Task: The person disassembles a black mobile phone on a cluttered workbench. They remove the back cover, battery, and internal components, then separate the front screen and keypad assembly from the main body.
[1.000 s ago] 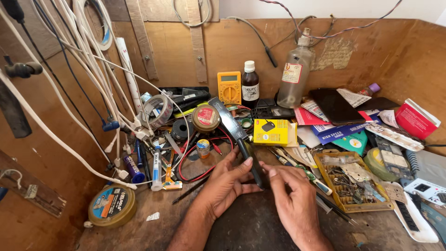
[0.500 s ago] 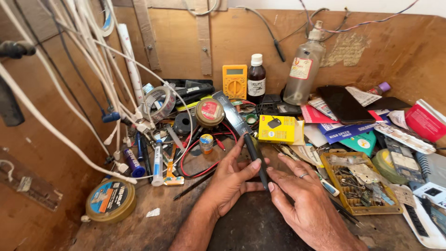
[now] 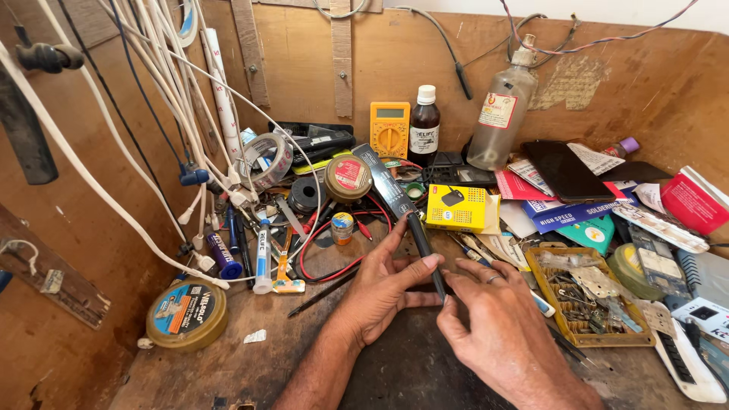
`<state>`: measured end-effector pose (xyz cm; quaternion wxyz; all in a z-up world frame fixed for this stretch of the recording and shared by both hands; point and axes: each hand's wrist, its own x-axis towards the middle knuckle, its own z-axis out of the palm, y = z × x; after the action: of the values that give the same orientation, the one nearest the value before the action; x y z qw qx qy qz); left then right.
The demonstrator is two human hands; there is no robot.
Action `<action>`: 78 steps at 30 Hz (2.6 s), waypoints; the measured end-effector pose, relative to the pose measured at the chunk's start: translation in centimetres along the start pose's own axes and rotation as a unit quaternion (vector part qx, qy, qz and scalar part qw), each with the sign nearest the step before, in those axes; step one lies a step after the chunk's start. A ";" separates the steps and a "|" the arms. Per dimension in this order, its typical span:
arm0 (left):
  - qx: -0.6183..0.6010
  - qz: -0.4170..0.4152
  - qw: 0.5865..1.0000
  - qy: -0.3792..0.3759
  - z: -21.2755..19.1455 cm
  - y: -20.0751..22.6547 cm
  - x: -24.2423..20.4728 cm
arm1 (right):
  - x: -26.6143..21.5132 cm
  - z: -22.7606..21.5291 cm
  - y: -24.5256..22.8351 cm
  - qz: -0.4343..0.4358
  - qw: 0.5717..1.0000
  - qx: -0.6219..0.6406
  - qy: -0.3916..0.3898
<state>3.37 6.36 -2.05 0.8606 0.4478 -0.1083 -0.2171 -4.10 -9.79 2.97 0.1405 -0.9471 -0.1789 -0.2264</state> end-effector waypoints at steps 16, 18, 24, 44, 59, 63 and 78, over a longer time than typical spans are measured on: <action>-0.021 0.007 1.000 -0.010 -0.2 -0.2 -0.2 | -2.2 -1.0 1.9 0.147 0.978 0.136 0.058; -0.027 -0.001 1.000 -0.007 -0.3 -0.1 -0.4 | -2.7 -2.0 3.4 0.240 0.964 0.098 0.053; -0.060 -0.005 0.998 0.003 -0.2 0.3 -0.1 | -3.5 -2.7 5.5 0.299 0.943 -0.087 -0.122; 0.084 0.020 0.991 0.106 1.6 -1.0 0.1 | -3.1 -2.5 4.9 0.287 0.957 0.000 0.047; 0.536 0.228 0.794 0.175 3.5 -0.3 -1.9 | -1.9 0.8 7.0 0.186 0.979 -0.076 0.028; 0.503 0.248 0.808 0.179 3.6 0.0 -2.1 | -0.5 1.4 8.3 0.198 0.974 -0.107 -0.004; 0.436 0.317 0.808 0.236 3.5 0.4 -1.9 | 7.9 2.1 9.0 0.062 0.996 -0.058 0.004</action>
<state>0.48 4.85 0.29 0.5951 0.7539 -0.1209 0.2508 6.92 -14.95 3.25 0.0999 -0.9620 -0.1060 -0.2312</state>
